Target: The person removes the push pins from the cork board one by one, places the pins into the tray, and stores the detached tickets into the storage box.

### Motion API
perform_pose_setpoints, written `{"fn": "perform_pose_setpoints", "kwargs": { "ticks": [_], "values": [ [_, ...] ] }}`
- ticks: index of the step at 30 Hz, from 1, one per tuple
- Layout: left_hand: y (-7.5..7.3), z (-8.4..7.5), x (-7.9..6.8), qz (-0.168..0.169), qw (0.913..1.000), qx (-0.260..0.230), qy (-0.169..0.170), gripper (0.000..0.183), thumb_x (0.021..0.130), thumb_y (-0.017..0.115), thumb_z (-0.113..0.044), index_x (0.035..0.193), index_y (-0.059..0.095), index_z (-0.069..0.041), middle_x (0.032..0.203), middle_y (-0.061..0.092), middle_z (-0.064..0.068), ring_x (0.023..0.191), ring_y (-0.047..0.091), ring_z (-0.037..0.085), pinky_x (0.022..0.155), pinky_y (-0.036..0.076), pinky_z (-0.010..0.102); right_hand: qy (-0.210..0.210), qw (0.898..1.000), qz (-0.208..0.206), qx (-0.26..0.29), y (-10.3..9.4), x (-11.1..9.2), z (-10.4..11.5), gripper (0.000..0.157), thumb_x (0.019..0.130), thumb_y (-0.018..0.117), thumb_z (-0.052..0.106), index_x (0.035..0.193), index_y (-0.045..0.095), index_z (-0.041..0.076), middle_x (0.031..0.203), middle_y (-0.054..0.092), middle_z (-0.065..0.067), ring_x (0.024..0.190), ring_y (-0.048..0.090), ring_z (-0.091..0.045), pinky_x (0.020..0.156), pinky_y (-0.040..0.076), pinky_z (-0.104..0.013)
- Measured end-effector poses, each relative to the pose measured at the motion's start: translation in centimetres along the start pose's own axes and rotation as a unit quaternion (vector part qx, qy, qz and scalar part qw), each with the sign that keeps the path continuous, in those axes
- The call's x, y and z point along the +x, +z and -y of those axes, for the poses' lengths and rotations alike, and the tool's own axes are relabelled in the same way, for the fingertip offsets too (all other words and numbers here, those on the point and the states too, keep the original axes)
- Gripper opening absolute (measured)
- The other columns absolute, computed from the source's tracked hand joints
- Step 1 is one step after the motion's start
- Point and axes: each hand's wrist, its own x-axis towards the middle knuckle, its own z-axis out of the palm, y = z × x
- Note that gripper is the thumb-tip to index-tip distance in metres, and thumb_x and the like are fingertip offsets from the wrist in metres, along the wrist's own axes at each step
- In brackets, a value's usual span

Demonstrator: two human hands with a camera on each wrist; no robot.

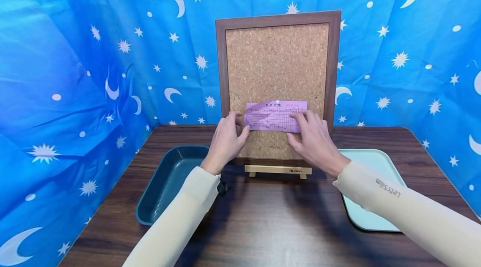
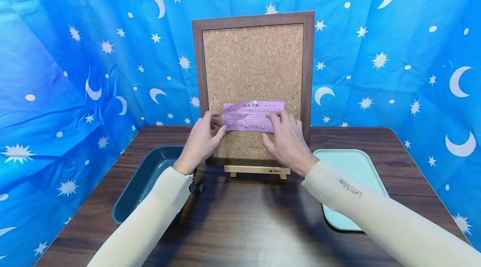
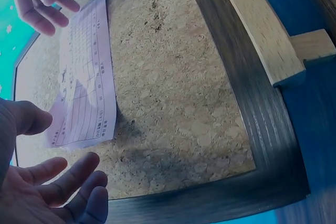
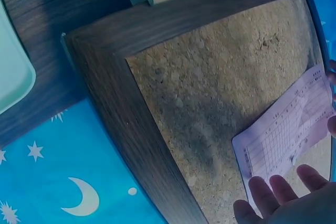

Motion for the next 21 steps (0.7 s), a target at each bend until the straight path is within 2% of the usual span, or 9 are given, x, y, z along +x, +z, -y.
{"fn": "perform_pose_setpoints", "kwargs": {
  "ticks": [4, 10, 17, 21],
  "values": [
    [0.2, 0.0, 0.2, -0.002, 0.9999, -0.010, 0.002, 0.036, 0.093, 0.059, -0.022, 0.123, 0.051, -0.004, 0.100, 0.062, 0.006, 0.089, 0.049, 0.021, 0.070, 0.041, 0.034, -0.005, 1.000, -0.011, 0.009, 0.0, 0.6, 0.1, 0.040, 0.087, 0.063, 0.017, 0.123, 0.053, 0.002, 0.113, 0.050, -0.014, 0.102, 0.047, -0.033, 0.080, 0.035, -0.047],
    [0.7, -0.1, 0.5, -0.007, 0.9998, -0.018, 0.007, 0.032, 0.093, 0.060, -0.018, 0.121, 0.053, -0.005, 0.094, 0.062, 0.005, 0.086, 0.051, 0.019, 0.071, 0.042, 0.033, 0.003, 0.998, -0.019, 0.051, 0.1, 1.9, 0.2, 0.038, 0.088, 0.062, 0.006, 0.124, 0.053, 0.003, 0.116, 0.051, -0.014, 0.107, 0.048, -0.031, 0.091, 0.037, -0.049],
    [1.1, -0.3, 0.7, -0.032, 0.9992, -0.017, 0.018, 0.026, 0.092, 0.060, -0.014, 0.116, 0.054, -0.004, 0.088, 0.060, 0.004, 0.081, 0.052, 0.019, 0.068, 0.042, 0.033, 0.011, 0.997, -0.033, 0.067, 0.3, 4.3, 0.6, 0.030, 0.087, 0.061, 0.003, 0.118, 0.058, 0.003, 0.103, 0.055, -0.011, 0.091, 0.054, -0.025, 0.076, 0.044, -0.040],
    [1.3, -0.3, 0.9, -0.040, 0.9988, -0.025, 0.015, 0.024, 0.092, 0.060, -0.013, 0.114, 0.055, -0.005, 0.086, 0.059, 0.003, 0.080, 0.052, 0.019, 0.067, 0.043, 0.033, 0.014, 0.997, -0.037, 0.072, 0.6, 5.4, 0.6, 0.026, 0.086, 0.062, 0.001, 0.112, 0.060, 0.003, 0.102, 0.056, -0.010, 0.089, 0.056, -0.023, 0.076, 0.046, -0.037]
  ]
}}
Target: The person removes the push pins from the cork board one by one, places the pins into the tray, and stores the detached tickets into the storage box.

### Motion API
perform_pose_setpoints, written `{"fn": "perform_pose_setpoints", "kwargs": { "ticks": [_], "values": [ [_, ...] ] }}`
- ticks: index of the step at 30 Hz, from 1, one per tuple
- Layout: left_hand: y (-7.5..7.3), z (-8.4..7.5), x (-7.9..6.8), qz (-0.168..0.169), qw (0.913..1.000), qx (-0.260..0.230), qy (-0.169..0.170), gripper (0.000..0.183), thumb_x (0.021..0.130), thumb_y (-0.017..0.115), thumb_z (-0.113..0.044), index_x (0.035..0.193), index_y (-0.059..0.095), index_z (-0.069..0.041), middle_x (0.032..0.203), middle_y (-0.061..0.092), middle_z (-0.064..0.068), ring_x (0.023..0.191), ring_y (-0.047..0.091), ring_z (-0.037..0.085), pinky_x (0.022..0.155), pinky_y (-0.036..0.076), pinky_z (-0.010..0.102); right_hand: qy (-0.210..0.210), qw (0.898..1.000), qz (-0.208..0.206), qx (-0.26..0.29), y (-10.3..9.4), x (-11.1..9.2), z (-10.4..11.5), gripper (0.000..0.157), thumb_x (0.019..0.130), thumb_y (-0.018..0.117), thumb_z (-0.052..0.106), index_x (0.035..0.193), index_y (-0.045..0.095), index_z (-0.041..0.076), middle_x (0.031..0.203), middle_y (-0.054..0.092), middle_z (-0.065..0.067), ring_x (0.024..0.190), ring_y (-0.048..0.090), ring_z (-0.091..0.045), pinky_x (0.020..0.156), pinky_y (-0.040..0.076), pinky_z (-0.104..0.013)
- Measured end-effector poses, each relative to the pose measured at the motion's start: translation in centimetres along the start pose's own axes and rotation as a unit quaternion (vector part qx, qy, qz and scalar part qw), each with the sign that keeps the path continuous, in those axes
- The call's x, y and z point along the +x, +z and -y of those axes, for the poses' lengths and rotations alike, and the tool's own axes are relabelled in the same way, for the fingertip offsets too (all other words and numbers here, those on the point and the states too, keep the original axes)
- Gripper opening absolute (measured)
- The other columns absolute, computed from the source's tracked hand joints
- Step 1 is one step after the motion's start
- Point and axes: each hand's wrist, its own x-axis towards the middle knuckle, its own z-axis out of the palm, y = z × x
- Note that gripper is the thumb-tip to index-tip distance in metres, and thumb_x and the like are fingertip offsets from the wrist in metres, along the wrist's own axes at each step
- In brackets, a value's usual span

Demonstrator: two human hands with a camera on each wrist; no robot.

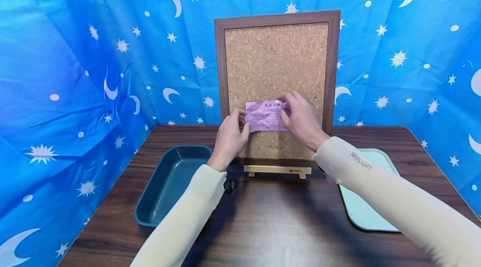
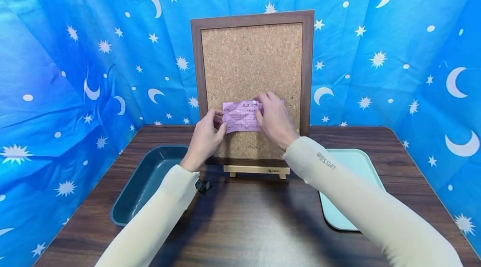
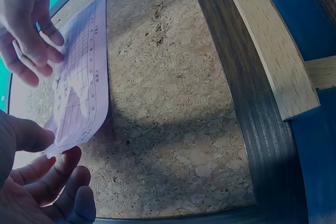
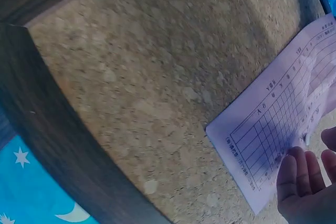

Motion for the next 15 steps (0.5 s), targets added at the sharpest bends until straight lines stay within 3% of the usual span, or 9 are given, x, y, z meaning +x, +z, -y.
{"fn": "perform_pose_setpoints", "kwargs": {
  "ticks": [15],
  "values": [
    [0.5, 0.5, 0.5, -0.026, 0.9995, -0.016, 0.009, 0.017, 0.089, 0.059, -0.005, 0.106, 0.055, -0.005, 0.085, 0.058, 0.005, 0.078, 0.054, 0.019, 0.068, 0.044, 0.034, 0.012, 1.000, -0.001, -0.022, 1.0, 1.2, 0.4, 0.021, 0.084, 0.062, 0.002, 0.105, 0.064, 0.001, 0.096, 0.054, -0.010, 0.083, 0.057, -0.025, 0.074, 0.047, -0.038]
  ]
}}
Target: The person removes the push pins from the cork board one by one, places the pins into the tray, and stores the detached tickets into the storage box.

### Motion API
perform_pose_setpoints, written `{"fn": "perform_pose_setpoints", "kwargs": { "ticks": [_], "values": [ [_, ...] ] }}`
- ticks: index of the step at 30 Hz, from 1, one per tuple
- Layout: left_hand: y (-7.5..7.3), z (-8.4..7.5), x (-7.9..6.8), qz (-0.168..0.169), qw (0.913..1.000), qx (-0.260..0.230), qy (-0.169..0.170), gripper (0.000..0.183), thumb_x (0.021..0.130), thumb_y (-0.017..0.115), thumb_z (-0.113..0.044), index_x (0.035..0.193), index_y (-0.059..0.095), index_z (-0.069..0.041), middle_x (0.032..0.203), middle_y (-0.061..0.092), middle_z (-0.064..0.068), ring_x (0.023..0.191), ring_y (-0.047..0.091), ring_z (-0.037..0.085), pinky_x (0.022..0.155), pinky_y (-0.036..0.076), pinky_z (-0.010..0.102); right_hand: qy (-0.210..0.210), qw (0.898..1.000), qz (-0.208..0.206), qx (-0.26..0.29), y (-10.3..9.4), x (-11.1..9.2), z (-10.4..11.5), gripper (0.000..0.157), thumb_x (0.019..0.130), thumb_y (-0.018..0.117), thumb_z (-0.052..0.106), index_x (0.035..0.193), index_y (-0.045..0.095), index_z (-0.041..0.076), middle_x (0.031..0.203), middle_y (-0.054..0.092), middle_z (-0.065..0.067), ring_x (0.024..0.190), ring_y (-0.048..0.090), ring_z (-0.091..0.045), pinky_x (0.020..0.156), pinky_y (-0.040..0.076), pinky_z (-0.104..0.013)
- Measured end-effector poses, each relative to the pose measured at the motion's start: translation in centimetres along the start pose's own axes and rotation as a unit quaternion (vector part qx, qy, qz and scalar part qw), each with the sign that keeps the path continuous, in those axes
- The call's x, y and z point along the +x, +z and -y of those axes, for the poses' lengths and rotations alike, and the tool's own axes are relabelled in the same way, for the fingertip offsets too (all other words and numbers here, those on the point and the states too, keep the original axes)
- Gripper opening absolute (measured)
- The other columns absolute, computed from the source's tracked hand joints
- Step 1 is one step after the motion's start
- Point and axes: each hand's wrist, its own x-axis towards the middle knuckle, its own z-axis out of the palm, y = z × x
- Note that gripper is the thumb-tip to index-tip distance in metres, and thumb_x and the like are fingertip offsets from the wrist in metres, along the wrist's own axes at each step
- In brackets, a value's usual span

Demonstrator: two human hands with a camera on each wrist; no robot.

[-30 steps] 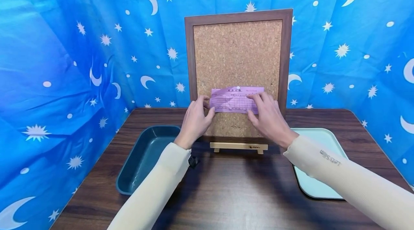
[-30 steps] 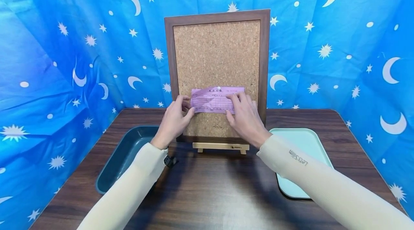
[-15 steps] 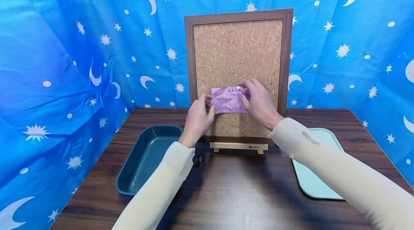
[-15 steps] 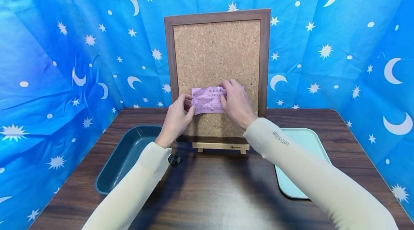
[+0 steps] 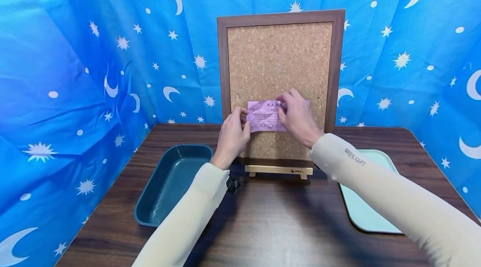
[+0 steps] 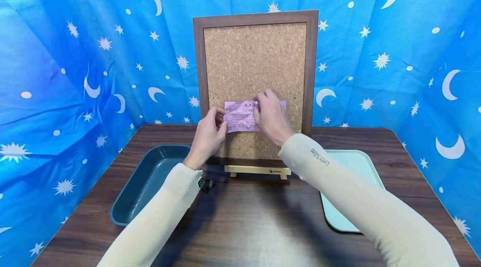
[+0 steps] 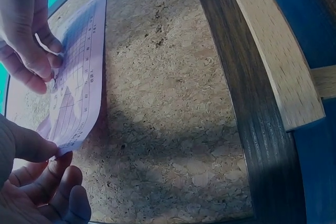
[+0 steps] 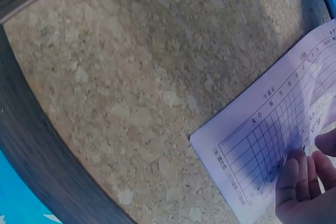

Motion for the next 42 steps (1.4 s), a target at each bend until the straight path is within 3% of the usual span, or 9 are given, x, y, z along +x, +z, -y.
{"fn": "perform_pose_setpoints", "kwargs": {
  "ticks": [9, 17, 28, 42],
  "values": [
    [0.1, -0.1, 0.2, -0.007, 0.9999, -0.009, 0.002, 0.017, 0.088, 0.059, -0.003, 0.104, 0.055, -0.003, 0.084, 0.057, 0.006, 0.076, 0.053, 0.020, 0.066, 0.044, 0.034, 0.013, 0.999, 0.023, -0.031, -0.2, 1.0, 0.4, 0.014, 0.082, 0.062, 0.000, 0.095, 0.067, 0.001, 0.093, 0.057, -0.009, 0.084, 0.057, -0.025, 0.077, 0.046, -0.039],
    [0.3, -0.2, 0.4, -0.006, 0.9999, -0.009, -0.005, 0.017, 0.089, 0.058, -0.005, 0.106, 0.056, -0.003, 0.083, 0.056, 0.006, 0.075, 0.053, 0.019, 0.066, 0.043, 0.034, 0.049, 0.996, 0.034, -0.060, -0.4, 1.9, 1.0, 0.005, 0.081, 0.065, 0.002, 0.084, 0.067, 0.005, 0.084, 0.056, -0.006, 0.077, 0.056, -0.025, 0.069, 0.046, -0.039],
    [0.4, -0.2, 0.4, -0.003, 0.9999, -0.016, -0.005, 0.014, 0.090, 0.058, -0.005, 0.103, 0.058, -0.003, 0.081, 0.057, 0.006, 0.072, 0.051, 0.019, 0.063, 0.042, 0.032, 0.057, 0.996, 0.037, -0.066, -0.5, 2.2, 1.4, 0.005, 0.080, 0.065, 0.003, 0.084, 0.067, 0.005, 0.084, 0.060, -0.008, 0.079, 0.059, -0.028, 0.073, 0.048, -0.041],
    [0.1, -0.6, 0.4, -0.007, 0.9998, -0.019, 0.010, 0.011, 0.089, 0.058, -0.003, 0.100, 0.059, -0.002, 0.082, 0.058, 0.006, 0.073, 0.052, 0.019, 0.065, 0.043, 0.032, 0.086, 0.993, 0.023, -0.073, -0.1, 2.6, 1.5, 0.005, 0.075, 0.068, 0.006, 0.079, 0.065, 0.007, 0.082, 0.063, -0.008, 0.076, 0.061, -0.032, 0.063, 0.049, -0.046]
  ]
}}
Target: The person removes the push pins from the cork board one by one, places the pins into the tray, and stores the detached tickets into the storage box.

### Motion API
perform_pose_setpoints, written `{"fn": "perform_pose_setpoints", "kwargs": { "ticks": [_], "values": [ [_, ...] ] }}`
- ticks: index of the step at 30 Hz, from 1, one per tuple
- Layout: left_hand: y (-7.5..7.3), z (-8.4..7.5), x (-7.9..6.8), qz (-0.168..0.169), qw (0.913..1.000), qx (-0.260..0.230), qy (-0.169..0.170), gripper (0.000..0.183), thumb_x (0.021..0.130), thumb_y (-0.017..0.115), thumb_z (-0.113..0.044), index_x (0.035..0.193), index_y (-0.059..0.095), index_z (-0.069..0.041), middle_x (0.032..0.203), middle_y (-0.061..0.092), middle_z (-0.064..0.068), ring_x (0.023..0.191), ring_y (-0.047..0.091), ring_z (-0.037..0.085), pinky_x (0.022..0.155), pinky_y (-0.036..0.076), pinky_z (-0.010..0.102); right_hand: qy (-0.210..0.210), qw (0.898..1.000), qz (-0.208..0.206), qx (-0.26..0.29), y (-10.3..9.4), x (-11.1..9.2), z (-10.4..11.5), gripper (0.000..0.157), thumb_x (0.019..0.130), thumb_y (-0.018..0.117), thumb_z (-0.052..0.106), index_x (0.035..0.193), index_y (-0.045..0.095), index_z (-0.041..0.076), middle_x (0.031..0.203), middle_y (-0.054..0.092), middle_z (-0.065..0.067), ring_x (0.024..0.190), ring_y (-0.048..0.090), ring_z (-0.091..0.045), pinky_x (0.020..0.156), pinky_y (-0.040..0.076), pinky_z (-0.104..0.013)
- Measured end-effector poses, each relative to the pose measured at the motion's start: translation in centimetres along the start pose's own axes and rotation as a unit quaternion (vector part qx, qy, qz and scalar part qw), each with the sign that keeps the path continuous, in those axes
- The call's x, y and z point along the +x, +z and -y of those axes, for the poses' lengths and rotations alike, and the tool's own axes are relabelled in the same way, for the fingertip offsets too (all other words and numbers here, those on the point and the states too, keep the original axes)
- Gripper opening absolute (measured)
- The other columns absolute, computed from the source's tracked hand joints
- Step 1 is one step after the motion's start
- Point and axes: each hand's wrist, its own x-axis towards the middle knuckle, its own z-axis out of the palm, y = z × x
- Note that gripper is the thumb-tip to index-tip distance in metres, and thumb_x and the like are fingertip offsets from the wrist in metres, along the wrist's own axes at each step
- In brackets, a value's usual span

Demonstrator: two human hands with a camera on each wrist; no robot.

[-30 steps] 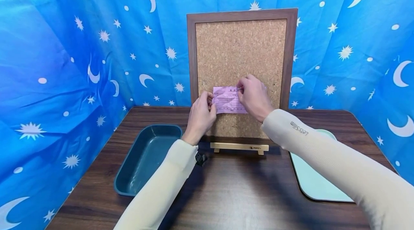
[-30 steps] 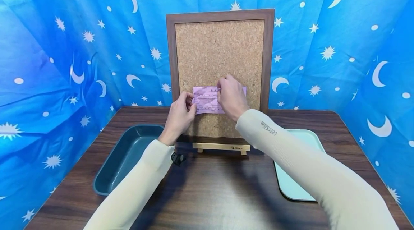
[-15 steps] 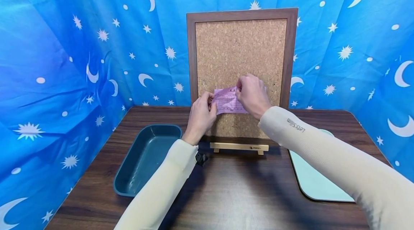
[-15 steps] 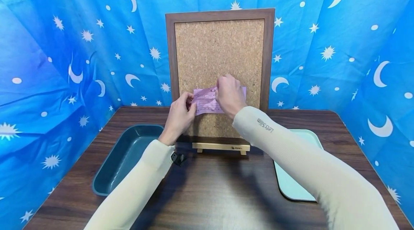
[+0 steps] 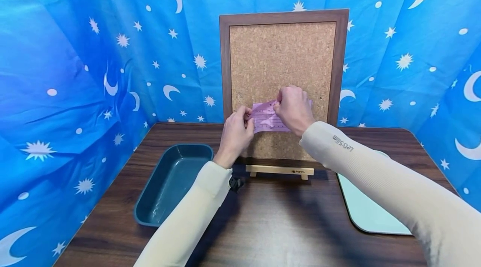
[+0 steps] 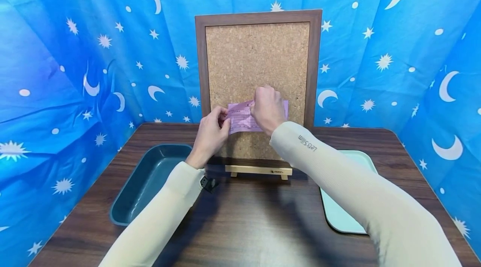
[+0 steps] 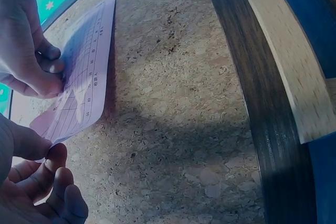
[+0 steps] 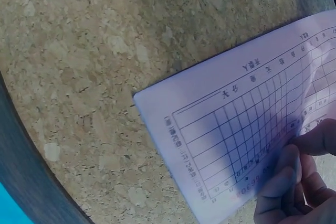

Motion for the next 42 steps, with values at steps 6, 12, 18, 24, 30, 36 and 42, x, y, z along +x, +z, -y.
{"fn": "perform_pose_setpoints", "kwargs": {
  "ticks": [6, 12, 18, 24, 30, 36, 42],
  "values": [
    [-0.1, -0.1, 0.1, -0.002, 1.0000, 0.000, -0.002, 0.011, 0.089, 0.058, -0.003, 0.100, 0.059, -0.002, 0.081, 0.058, 0.006, 0.072, 0.052, 0.018, 0.064, 0.043, 0.032, -0.022, 1.000, 0.004, 0.021, -0.2, -0.1, -0.4, 0.006, 0.074, 0.066, 0.003, 0.079, 0.064, 0.005, 0.080, 0.061, -0.009, 0.075, 0.058, -0.028, 0.066, 0.048, -0.041],
    [-0.2, -0.2, 0.0, -0.002, 1.0000, -0.005, -0.008, 0.011, 0.090, 0.057, -0.003, 0.101, 0.059, -0.002, 0.083, 0.058, 0.006, 0.072, 0.052, 0.018, 0.063, 0.043, 0.030, -0.071, 0.997, 0.003, 0.038, -0.2, -0.1, -1.3, 0.004, 0.075, 0.065, 0.001, 0.075, 0.062, 0.005, 0.077, 0.060, -0.006, 0.071, 0.056, -0.022, 0.067, 0.046, -0.035],
    [-0.3, -0.4, 0.0, -0.006, 0.9999, -0.014, -0.008, 0.010, 0.090, 0.057, -0.004, 0.100, 0.058, -0.003, 0.082, 0.057, 0.006, 0.070, 0.052, 0.017, 0.062, 0.043, 0.029, -0.092, 0.995, 0.005, 0.044, -0.4, -0.2, -1.7, 0.005, 0.074, 0.063, 0.000, 0.077, 0.064, 0.004, 0.078, 0.060, -0.006, 0.071, 0.057, -0.021, 0.067, 0.046, -0.034],
    [-0.5, -0.3, 0.0, -0.016, 0.9998, -0.014, -0.005, 0.010, 0.090, 0.057, -0.004, 0.100, 0.058, -0.003, 0.078, 0.058, 0.006, 0.067, 0.052, 0.017, 0.059, 0.043, 0.030, -0.102, 0.993, 0.009, 0.050, -0.6, -0.8, -1.8, 0.005, 0.076, 0.065, 0.001, 0.077, 0.062, 0.005, 0.079, 0.059, -0.005, 0.070, 0.056, -0.019, 0.065, 0.047, -0.032],
    [-0.7, -0.1, -0.1, -0.018, 0.9996, -0.017, -0.013, 0.010, 0.091, 0.057, -0.003, 0.101, 0.057, -0.003, 0.078, 0.057, 0.006, 0.067, 0.052, 0.018, 0.059, 0.043, 0.029, -0.112, 0.992, 0.018, 0.057, -0.9, -1.4, -1.9, 0.004, 0.078, 0.066, 0.003, 0.079, 0.063, 0.006, 0.080, 0.059, -0.003, 0.071, 0.056, -0.017, 0.065, 0.047, -0.031],
    [-0.8, 0.0, -0.1, -0.022, 0.9994, -0.022, -0.017, 0.010, 0.091, 0.056, -0.003, 0.101, 0.057, -0.003, 0.079, 0.057, 0.005, 0.067, 0.052, 0.017, 0.058, 0.043, 0.028, -0.139, 0.988, 0.013, 0.067, -1.1, -1.8, -2.1, 0.006, 0.077, 0.065, 0.002, 0.080, 0.063, 0.006, 0.081, 0.058, -0.003, 0.071, 0.055, -0.017, 0.065, 0.046, -0.031],
    [-1.1, 0.1, -0.1, -0.031, 0.9992, -0.021, -0.011, 0.010, 0.090, 0.057, -0.003, 0.100, 0.057, -0.002, 0.077, 0.057, 0.007, 0.066, 0.052, 0.018, 0.058, 0.043, 0.029, -0.150, 0.987, 0.002, 0.063, -1.5, -2.1, -2.6, 0.006, 0.079, 0.066, 0.003, 0.080, 0.062, 0.008, 0.081, 0.058, -0.003, 0.071, 0.055, -0.017, 0.065, 0.047, -0.031]
  ]
}}
